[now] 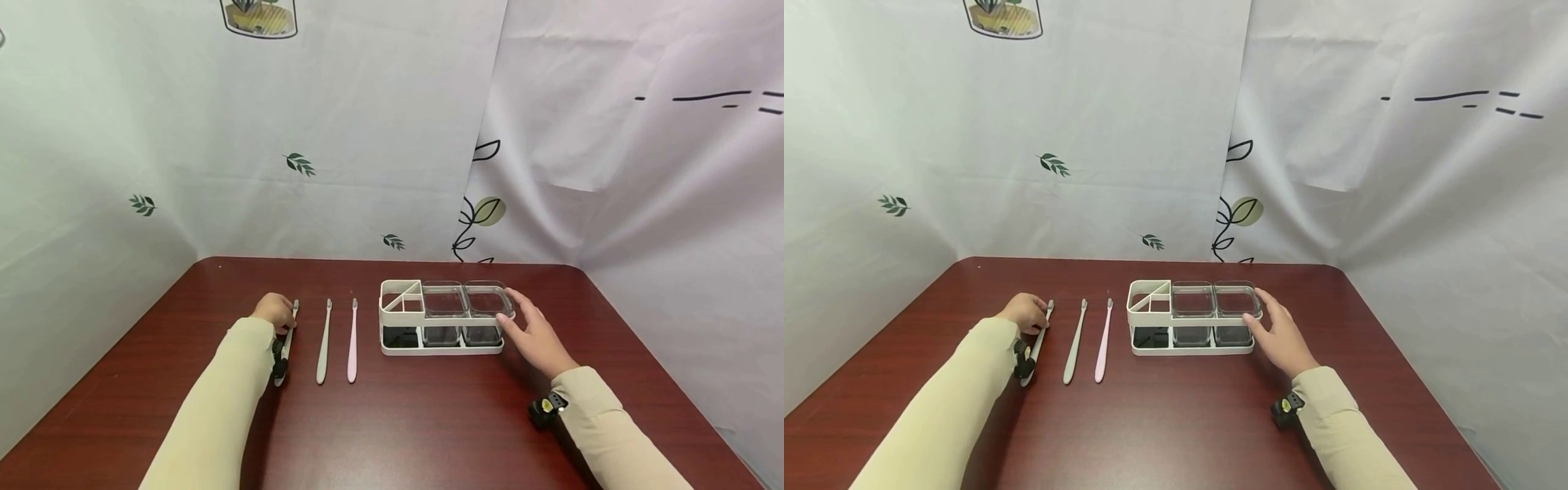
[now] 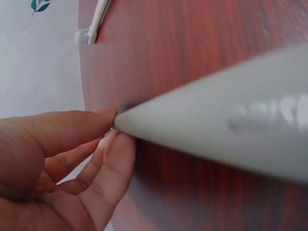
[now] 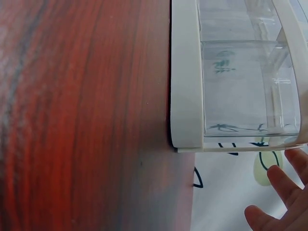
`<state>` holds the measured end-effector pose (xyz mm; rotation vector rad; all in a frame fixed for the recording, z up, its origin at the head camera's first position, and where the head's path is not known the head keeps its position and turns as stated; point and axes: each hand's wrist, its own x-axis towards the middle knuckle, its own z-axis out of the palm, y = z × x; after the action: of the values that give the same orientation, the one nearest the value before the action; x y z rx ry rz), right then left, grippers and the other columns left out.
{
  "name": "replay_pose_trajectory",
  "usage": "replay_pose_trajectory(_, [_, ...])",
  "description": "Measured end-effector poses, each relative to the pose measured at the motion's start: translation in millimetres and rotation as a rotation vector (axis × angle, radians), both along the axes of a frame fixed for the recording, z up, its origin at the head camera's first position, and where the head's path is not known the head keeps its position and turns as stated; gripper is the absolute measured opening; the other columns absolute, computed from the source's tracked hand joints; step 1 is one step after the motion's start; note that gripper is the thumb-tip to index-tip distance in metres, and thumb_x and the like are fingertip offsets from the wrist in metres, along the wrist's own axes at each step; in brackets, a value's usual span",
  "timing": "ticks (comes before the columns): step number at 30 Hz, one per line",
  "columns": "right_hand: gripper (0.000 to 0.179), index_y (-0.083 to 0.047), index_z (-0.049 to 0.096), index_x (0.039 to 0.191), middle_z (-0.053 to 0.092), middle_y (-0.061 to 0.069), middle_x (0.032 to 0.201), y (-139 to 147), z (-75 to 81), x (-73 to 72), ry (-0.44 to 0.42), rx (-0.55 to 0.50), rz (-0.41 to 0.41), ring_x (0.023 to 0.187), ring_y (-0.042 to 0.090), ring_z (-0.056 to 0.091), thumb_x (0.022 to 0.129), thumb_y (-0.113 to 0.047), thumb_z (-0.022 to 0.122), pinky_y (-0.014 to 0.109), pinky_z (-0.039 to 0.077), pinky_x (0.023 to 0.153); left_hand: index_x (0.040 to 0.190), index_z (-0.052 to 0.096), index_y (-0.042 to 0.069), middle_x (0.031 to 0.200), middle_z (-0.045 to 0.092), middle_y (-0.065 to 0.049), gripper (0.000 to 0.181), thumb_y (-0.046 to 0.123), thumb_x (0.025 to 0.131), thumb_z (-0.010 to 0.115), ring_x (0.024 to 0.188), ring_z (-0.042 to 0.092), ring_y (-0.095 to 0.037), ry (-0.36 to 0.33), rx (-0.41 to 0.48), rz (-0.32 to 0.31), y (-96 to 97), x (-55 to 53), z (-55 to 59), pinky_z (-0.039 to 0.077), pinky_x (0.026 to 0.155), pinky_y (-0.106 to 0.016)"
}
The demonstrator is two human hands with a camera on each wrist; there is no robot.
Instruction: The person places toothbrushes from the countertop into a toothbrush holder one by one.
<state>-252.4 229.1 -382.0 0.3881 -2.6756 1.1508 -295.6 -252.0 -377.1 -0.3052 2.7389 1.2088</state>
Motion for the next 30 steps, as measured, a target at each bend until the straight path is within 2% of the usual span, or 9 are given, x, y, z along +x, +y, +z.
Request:
replay_pose_trajectory(6, [0.063, -0.011, 0.028, 0.151, 0.032, 0.023, 0.149, -0.2, -1.5, -0.6, 0.009, -0.003, 0.004, 0.137, 0.044, 0.027, 0.099, -0.036, 0.054, 0.067, 0.029, 0.103, 0.109, 0.062, -0.016, 0.113, 0.058, -0.032, 0.03, -0.012, 0.08, 0.065, 0.079, 0.064, -0.028, -0.011, 0.009, 0.039, 2.7, 0.1, 1.0, 0.057, 0.059, -0.033])
replay_pose_trajectory(10, [0.063, -0.011, 0.029, 0.15, 0.032, 0.024, 0.149, 0.0, -2.1, -0.6, 0.012, -0.001, -0.002, 0.137, 0.044, 0.028, 0.099, -0.036, 0.054, 0.067, 0.029, 0.103, 0.114, 0.059, -0.017, 0.117, 0.056, -0.033, 0.035, -0.013, 0.08, 0.064, 0.09, 0.064, -0.035, -0.021, 0.047, 0.04, 2.2, 1.6, 2.5, 0.058, 0.063, -0.035])
replay_pose_trajectory(17, [0.063, -0.011, 0.029, 0.15, 0.032, 0.023, 0.149, 0.4, -1.4, 0.5, 0.01, 0.009, -0.01, 0.137, 0.045, 0.027, 0.098, -0.037, 0.054, 0.068, 0.028, 0.103, 0.121, 0.052, -0.018, 0.121, 0.05, -0.036, 0.038, -0.014, 0.083, 0.059, 0.108, 0.056, -0.046, -0.046, 0.161, 0.03, -1.8, 4.9, 7.8, 0.057, 0.078, -0.045])
replay_pose_trajectory(23, [0.063, -0.011, 0.03, 0.15, 0.032, 0.024, 0.149, 0.8, -1.1, 0.7, 0.014, 0.024, -0.018, 0.137, 0.045, 0.028, 0.098, -0.038, 0.054, 0.068, 0.029, 0.103, 0.122, 0.05, -0.017, 0.109, 0.056, -0.029, 0.041, -0.014, 0.082, 0.06, 0.094, 0.061, -0.035, -0.05, 0.187, 0.019, 0.6, 12.4, 20.8, 0.057, 0.077, -0.043])
replay_pose_trajectory(30, [0.064, -0.009, 0.031, 0.149, 0.033, 0.026, 0.148, 1.0, 1.2, 2.1, 0.021, 0.043, -0.021, 0.136, 0.045, 0.029, 0.098, -0.038, 0.055, 0.067, 0.03, 0.103, 0.124, 0.046, -0.016, 0.099, 0.058, -0.02, 0.044, -0.013, 0.083, 0.06, 0.081, 0.06, -0.023, -0.021, 0.285, -0.011, -1.4, 13.9, 26.7, 0.057, 0.074, -0.039])
